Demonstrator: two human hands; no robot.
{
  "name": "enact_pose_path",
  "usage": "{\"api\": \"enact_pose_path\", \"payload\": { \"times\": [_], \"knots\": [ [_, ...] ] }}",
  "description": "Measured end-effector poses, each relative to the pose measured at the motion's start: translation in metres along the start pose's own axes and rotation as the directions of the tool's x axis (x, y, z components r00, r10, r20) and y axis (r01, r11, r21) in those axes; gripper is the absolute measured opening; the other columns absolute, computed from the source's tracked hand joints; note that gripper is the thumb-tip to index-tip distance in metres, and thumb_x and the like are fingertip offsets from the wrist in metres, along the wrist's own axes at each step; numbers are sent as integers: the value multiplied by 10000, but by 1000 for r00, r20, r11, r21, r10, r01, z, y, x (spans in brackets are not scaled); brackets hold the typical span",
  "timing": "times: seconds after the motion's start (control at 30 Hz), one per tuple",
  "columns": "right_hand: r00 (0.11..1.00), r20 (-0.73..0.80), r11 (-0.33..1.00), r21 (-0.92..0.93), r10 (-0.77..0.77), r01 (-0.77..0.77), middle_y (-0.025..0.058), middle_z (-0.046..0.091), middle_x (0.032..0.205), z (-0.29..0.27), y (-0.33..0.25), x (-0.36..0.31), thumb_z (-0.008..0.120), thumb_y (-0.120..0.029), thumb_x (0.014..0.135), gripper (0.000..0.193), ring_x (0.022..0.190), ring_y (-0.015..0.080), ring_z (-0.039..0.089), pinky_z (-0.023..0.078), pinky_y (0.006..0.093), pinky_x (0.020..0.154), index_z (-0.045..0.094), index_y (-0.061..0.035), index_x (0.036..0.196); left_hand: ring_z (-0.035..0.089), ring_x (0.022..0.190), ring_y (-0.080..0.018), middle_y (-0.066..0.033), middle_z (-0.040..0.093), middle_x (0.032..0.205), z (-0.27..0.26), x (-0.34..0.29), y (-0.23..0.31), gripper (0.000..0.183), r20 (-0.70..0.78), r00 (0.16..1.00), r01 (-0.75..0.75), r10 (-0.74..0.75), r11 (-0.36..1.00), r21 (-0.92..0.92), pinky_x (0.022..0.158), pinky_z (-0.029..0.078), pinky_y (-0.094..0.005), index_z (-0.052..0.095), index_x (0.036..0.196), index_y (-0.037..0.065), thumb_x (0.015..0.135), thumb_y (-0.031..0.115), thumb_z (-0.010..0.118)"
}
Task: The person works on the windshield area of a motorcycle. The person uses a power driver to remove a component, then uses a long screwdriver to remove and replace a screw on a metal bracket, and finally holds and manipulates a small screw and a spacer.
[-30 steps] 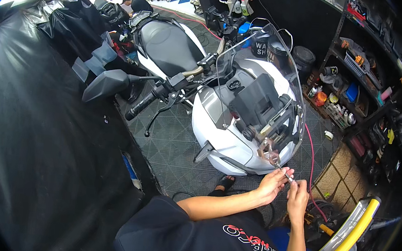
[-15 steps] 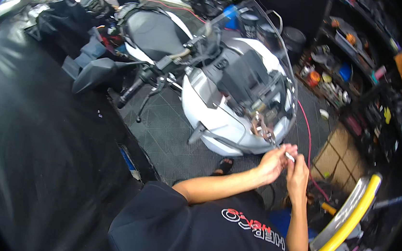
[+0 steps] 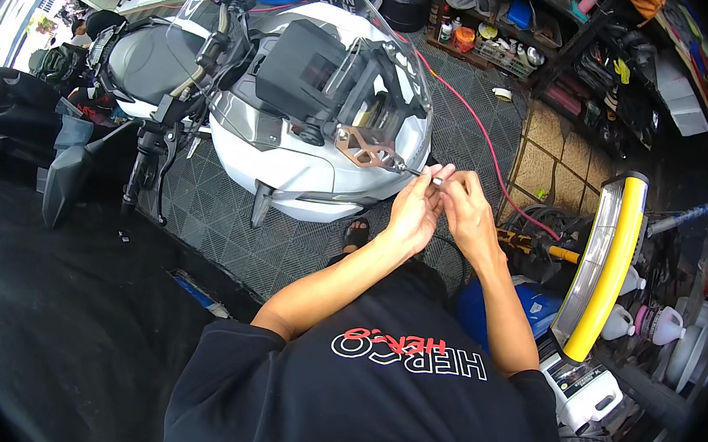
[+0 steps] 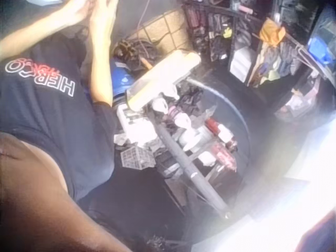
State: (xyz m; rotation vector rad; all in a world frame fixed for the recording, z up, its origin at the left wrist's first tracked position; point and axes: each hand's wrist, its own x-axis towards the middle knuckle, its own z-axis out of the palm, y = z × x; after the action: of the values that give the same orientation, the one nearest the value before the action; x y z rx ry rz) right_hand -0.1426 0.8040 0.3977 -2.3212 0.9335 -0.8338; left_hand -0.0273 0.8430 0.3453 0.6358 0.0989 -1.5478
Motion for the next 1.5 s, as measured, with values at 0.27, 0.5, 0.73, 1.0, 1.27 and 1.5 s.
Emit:
{"api": "enact_pose_path", "payload": {
  "times": [0.27,0.5,0.73,1.0,1.27,1.5],
  "knots": [
    [853,174,862,39,492,-506,214,577,957,0,8,-9,580,-125,937,218,890,398,623,518,424,709,572,-23,1130,618,1065,-179,-129,597,1308,-10,8,-12,310,13,999,-50,51,998,-23,891,504,-321,500,1259,25,1035,240,494],
    [999,9,985,171,35,-36,176,552,1005,8,7,-8,602,3,889,242,901,340,613,514,404,757,569,10,1128,628,1073,-179,-111,624,1283,-9,8,-10,290,-76,992,-94,97,995,42,847,501,-305,498,1213,37,1025,258,514],
    [793,325,383,740,515,-552,20,602,862,26,66,7,510,-271,1029,258,758,96,592,509,249,686,599,-29,1051,644,1073,-156,-52,661,1212,-7,-3,-8,192,-138,990,-38,43,999,37,904,489,-383,550,1132,78,1023,230,507],
    [604,747,74,610,278,-789,54,670,783,71,88,46,616,-222,966,248,625,110,625,532,227,556,665,10,895,622,1088,-227,-94,613,1143,14,0,-6,151,-160,985,-111,63,943,-313,978,483,-539,449,1150,35,1049,138,405],
    [529,798,164,503,290,-849,49,678,765,76,84,55,698,-276,918,290,607,107,629,526,225,518,667,7,860,628,938,-203,-49,618,969,-1,5,-13,95,-25,1000,-22,11,861,-508,925,511,-498,534,1039,113,1028,173,462],
    [437,854,286,360,283,-888,66,642,636,71,83,75,683,-209,921,262,455,97,572,471,203,411,657,32,822,581,732,-109,16,564,798,-6,15,-20,168,-66,997,-64,36,871,-488,722,513,-310,510,965,118,1058,209,403]
  ]
}}
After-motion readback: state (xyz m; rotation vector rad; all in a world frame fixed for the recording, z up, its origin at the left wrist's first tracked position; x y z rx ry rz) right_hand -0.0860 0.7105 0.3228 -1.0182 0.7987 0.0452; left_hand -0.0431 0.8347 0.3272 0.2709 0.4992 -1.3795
